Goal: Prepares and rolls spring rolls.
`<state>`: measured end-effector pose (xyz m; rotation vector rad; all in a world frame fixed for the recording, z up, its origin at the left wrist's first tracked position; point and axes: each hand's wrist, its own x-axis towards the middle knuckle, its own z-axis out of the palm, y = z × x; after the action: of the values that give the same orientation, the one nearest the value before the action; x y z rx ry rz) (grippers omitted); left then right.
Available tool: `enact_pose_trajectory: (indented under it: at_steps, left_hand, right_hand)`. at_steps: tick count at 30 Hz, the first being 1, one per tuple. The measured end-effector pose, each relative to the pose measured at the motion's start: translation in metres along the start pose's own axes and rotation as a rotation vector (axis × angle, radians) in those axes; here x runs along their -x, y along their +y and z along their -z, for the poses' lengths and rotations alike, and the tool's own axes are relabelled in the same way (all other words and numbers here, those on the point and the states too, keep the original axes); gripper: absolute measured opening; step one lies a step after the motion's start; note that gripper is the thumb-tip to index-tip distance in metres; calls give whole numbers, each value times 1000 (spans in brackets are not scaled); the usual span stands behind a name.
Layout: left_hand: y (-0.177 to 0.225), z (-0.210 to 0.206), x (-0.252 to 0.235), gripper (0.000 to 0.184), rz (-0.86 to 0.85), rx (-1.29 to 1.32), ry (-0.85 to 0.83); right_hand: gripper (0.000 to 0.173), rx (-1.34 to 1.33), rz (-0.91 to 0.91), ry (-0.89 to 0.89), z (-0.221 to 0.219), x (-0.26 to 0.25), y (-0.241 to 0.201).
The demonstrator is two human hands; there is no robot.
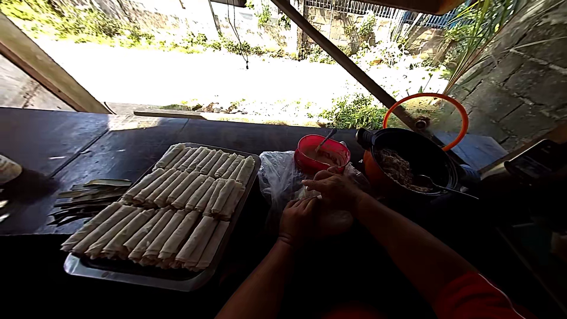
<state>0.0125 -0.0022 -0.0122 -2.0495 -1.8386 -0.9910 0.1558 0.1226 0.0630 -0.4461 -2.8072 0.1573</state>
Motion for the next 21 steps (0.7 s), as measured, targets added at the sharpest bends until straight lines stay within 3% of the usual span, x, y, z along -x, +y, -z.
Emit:
enact_pose_trajectory:
  at_steps: [5, 10, 15, 19, 21]
  left_hand:
    - [2, 3, -2, 25, -3, 6, 9]
    - [1, 2, -2, 26, 12, 14, -11]
    - [2, 3, -3, 26, -3, 5, -3]
    - [2, 1, -3, 26, 14, 15, -7]
    - [2, 0, -2, 25, 18, 16, -1]
  right_hand:
    - [54, 102, 0, -231, -2, -8, 5]
    - [48, 63, 26, -76, 4, -10, 7]
    - [53, 42, -77, -267, -2, -19, 7]
    - [49, -2, -60, -43, 2, -12, 9]
    - [46, -11, -52, -35, 3, -6, 6]
